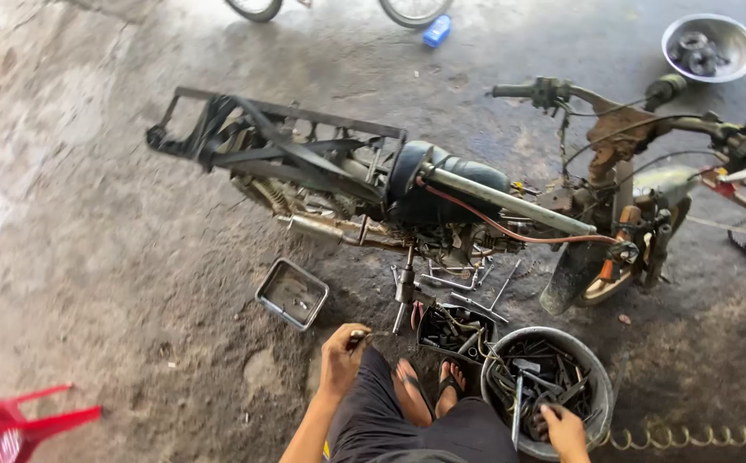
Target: Repairing and adjusting motorcycle engine components and frame using mechanical tools.
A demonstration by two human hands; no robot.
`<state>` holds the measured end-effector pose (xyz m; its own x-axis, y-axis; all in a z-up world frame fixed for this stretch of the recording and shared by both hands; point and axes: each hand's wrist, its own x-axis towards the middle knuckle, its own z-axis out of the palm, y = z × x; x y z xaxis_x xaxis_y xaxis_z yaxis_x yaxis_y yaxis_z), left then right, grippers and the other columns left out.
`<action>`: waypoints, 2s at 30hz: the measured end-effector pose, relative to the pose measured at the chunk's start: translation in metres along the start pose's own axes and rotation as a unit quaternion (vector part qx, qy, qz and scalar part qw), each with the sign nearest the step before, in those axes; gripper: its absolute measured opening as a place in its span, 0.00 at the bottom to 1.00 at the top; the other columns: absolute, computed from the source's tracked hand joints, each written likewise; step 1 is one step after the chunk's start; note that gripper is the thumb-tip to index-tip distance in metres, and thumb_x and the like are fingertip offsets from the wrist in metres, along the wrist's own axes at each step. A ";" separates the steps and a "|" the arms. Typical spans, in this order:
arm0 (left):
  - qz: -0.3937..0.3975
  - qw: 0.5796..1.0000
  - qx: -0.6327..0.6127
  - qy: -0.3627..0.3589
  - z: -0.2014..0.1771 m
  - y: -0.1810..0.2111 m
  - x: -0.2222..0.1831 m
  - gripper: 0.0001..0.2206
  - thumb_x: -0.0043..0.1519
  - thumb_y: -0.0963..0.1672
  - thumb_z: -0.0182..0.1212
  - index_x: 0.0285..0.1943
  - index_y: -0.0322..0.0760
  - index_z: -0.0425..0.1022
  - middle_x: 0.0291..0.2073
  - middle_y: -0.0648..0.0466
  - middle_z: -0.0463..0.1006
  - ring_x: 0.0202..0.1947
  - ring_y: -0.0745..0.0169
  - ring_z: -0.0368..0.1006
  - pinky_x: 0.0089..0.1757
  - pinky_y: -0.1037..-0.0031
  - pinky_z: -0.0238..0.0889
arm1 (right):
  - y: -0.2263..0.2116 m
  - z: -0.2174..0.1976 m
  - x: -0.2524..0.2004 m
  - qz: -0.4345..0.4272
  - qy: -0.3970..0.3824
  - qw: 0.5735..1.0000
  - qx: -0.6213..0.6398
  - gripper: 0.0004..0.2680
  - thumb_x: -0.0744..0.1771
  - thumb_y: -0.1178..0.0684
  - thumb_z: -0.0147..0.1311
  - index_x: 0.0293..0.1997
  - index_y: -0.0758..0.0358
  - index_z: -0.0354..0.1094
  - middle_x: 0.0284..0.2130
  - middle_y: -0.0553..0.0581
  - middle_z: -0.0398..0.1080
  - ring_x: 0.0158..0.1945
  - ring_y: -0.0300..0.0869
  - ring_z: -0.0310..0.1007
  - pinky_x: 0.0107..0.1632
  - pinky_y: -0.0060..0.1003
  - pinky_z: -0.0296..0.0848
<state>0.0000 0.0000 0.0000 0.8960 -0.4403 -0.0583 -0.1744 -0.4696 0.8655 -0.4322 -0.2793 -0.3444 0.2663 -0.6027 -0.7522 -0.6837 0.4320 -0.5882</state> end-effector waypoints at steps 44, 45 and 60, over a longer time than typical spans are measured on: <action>0.390 0.842 0.246 -0.280 0.292 -0.439 0.384 0.22 0.65 0.43 0.60 0.68 0.37 0.62 0.31 0.39 0.81 0.25 0.37 0.78 0.25 0.54 0.72 | -0.058 0.458 0.336 -0.257 0.053 0.908 -0.328 0.38 0.54 0.50 0.76 0.70 0.49 0.56 0.64 0.65 0.56 0.73 0.63 0.45 0.68 0.64 0.43; 0.462 0.829 0.204 -0.240 0.291 -0.433 0.384 0.19 0.63 0.43 0.60 0.63 0.36 0.65 0.34 0.35 0.80 0.26 0.33 0.77 0.25 0.53 0.71 | -0.066 0.459 0.331 -0.260 0.037 0.899 -0.350 0.37 0.54 0.52 0.75 0.70 0.46 0.57 0.65 0.63 0.56 0.74 0.61 0.44 0.69 0.64 0.41; 0.456 0.840 0.110 -0.273 0.316 -0.452 0.403 0.14 0.66 0.46 0.58 0.55 0.31 0.70 0.41 0.32 0.78 0.43 0.25 0.72 0.42 0.46 0.67 | -0.032 0.498 0.333 -0.548 0.294 0.735 -0.268 0.13 0.60 0.51 0.62 0.45 0.64 0.70 0.40 0.62 0.75 0.44 0.55 0.75 0.48 0.50 0.70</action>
<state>0.3105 -0.2068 -0.5714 0.0376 -0.9507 0.3078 -0.8116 0.1507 0.5645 0.0167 -0.1595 -0.7236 0.6250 -0.6457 0.4388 -0.4890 -0.7619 -0.4247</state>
